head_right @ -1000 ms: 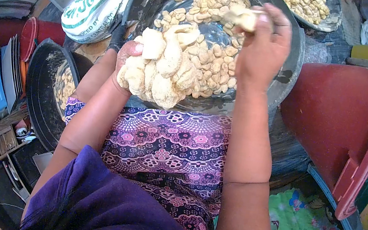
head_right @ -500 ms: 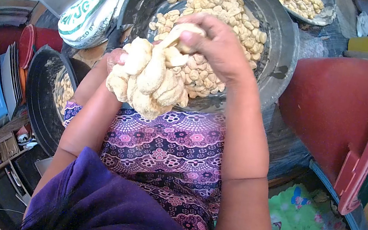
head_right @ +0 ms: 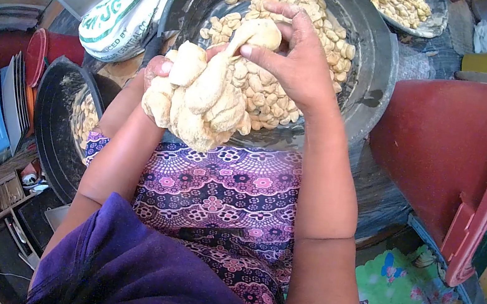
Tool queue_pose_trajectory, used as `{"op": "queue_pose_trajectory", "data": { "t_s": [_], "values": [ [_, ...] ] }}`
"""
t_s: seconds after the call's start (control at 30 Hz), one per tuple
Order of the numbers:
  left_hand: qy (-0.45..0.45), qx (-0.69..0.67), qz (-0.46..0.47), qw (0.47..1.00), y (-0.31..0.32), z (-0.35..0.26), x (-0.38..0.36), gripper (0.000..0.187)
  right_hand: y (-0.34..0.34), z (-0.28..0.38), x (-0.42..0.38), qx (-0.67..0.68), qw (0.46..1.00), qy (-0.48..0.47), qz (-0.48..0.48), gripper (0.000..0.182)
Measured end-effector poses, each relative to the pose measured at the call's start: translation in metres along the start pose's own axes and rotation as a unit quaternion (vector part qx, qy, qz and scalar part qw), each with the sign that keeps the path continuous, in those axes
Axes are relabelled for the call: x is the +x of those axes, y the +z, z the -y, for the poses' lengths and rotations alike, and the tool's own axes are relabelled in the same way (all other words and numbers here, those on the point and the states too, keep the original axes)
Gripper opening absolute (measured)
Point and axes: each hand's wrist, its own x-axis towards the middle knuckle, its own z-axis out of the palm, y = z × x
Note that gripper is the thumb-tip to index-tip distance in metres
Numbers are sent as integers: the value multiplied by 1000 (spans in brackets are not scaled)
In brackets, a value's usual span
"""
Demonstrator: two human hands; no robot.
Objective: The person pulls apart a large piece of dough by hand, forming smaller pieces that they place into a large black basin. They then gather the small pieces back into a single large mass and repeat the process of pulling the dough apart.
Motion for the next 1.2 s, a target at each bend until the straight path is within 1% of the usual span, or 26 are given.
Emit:
{"op": "queue_pose_trajectory", "data": {
  "t_s": [0.03,0.07,0.13,0.17,0.27,0.33,0.37,0.4,0.43,0.47,0.5,0.53,0.57,0.6,0.67,0.73,0.8,0.87,0.9,0.93,1.03,1.07,1.1,1.13,1.17,1.2],
  "values": [
    [-4,14,9,1000,-1,-2,0,81,-3,-1,2,-69,997,13,-9,59],
    [-4,13,9,1000,-1,-3,-2,81,-3,-3,3,-69,997,14,-9,59],
    [8,27,18,999,4,-5,-3,80,-3,-8,4,107,991,76,-25,64],
    [17,57,-1,998,-12,-8,-5,82,-2,-9,4,107,991,75,-26,64],
    [59,66,9,996,12,-9,-5,87,1,-11,2,109,990,85,13,61],
    [44,90,16,995,15,-20,-8,91,-2,-14,1,24,985,92,144,58],
    [64,78,68,993,16,-22,-7,86,-5,-14,0,44,974,143,173,49],
    [84,66,119,987,18,-24,-7,82,-7,-14,0,44,974,142,172,49],
    [47,14,135,990,23,-26,-8,95,-8,-16,1,-14,969,167,182,38],
    [47,14,136,989,24,-25,-9,95,-11,-18,4,-73,960,190,191,28],
    [110,30,139,984,24,-22,-9,77,-14,-22,6,-74,961,188,191,28],
    [173,45,141,974,23,-20,-7,63,-19,-28,9,-150,955,200,161,22],
    [215,104,248,939,19,-21,0,75,-22,-32,11,-224,943,211,129,19],
    [214,106,250,938,25,-20,-1,75,-23,-34,13,-225,943,209,128,19],
    [198,87,117,969,41,-18,-6,84,-26,-36,14,-156,948,277,31,22],
    [165,93,141,972,31,-25,-6,85,-36,-41,17,-182,945,272,-9,20],
    [131,97,164,973,25,-31,-11,86,-51,-54,19,-170,937,266,-149,23],
    [125,41,81,988,24,-34,-19,92,-60,-62,19,-194,926,286,-153,32],
    [138,55,29,989,21,-34,-23,91,-53,-57,17,-259,931,238,-100,35],
    [138,56,29,988,20,-34,-24,91,-43,-51,16,-321,927,188,-46,39],
    [149,51,20,987,15,-31,-22,82,-3,-38,19,-14,993,76,92,55],
    [140,68,26,987,12,-29,-21,84,9,-32,13,141,974,96,147,56],
    [130,87,33,987,16,-28,-18,86,19,-27,7,292,929,113,199,57],
    [121,105,40,986,21,-27,-16,88,27,-26,7,369,895,74,240,57],
    [42,138,38,989,28,-27,-13,82,25,-22,7,394,882,61,250,57],
    [42,138,37,989,24,-26,-14,82,21,-17,7,419,869,48,259,56]
  ]
}}
